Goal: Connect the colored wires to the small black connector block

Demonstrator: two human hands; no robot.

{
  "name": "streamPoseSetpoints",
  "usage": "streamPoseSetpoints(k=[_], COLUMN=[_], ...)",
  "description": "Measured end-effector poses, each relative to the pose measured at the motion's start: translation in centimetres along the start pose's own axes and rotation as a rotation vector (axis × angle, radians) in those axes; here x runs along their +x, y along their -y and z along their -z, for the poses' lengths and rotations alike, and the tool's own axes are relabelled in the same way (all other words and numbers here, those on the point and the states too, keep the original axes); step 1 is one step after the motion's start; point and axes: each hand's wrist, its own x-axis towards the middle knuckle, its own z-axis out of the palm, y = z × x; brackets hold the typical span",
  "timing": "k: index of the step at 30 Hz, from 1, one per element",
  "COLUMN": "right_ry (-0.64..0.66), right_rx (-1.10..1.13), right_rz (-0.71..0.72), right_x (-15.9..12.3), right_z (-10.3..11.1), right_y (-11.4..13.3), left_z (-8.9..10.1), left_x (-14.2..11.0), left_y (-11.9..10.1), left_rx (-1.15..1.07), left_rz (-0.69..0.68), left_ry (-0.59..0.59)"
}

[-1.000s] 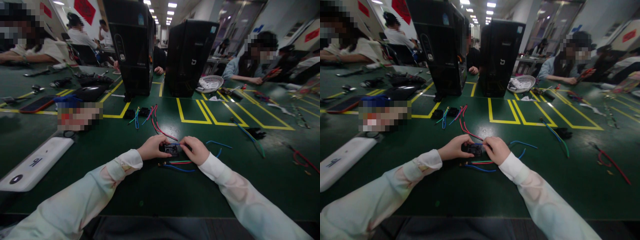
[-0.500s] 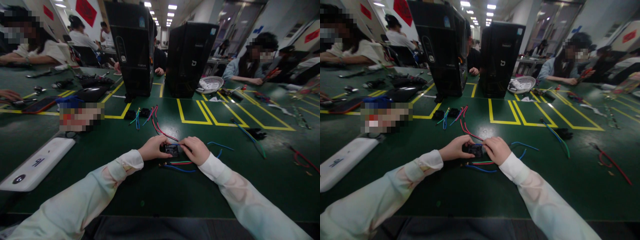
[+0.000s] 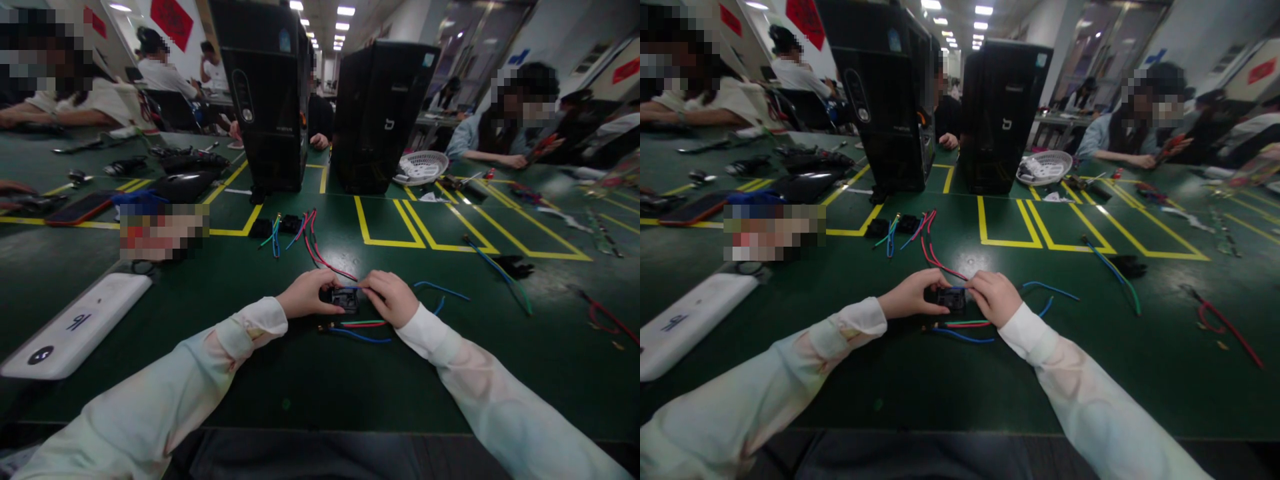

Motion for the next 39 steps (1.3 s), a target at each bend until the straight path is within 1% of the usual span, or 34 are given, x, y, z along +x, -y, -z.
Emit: streamPoseSetpoints(k=[4, 7, 12, 14, 18, 20, 24, 29, 35, 37, 39], right_ry=[-0.086, -0.103, -0.084, -0.089, -0.104, -0.097, -0.079, -0.095, -0.021, -0.015, -0.025], right_rx=[0.022, 0.044, 0.096, 0.1, 0.079, 0.078, 0.086, 0.018, 0.072, 0.053, 0.014], right_rz=[-0.074, -0.076, 0.025, 0.018, -0.066, -0.054, 0.032, -0.011, 0.105, 0.079, 0.02], right_x=[0.2, 0.3, 0.0, 0.1, 0.2, 0.3, 0.2, 0.6, 0.4, 0.4, 0.5], right_z=[-0.6, -0.8, -0.5, -0.5, -0.7, -0.7, -0.3, -0.1, 0.3, 0.3, 0.1], right_y=[-0.6, -0.6, -0.1, 0.0, 0.1, 0.2, 0.6, 0.4, 0.4, 0.4, 0.4], left_z=[0.1, 0.0, -0.1, -0.1, 0.0, 0.0, 0.0, 0.0, 0.0, 0.1, 0.0], left_x=[0.1, 0.0, -0.1, -0.1, 0.0, 0.0, 0.0, 0.0, 0.0, 0.0, 0.0], left_y=[0.0, -0.1, -0.1, -0.1, -0.2, -0.2, -0.3, -0.2, -0.2, -0.2, -0.2], left_rx=[-0.017, -0.024, -0.068, -0.072, -0.06, -0.063, -0.08, -0.059, -0.04, -0.04, -0.042], left_rz=[-0.018, 0.003, 0.054, 0.046, 0.031, 0.038, 0.033, 0.025, 0.028, 0.024, 0.02], left_ry=[0.027, 0.001, -0.035, -0.027, -0.022, -0.028, -0.025, -0.015, -0.008, -0.007, -0.012])
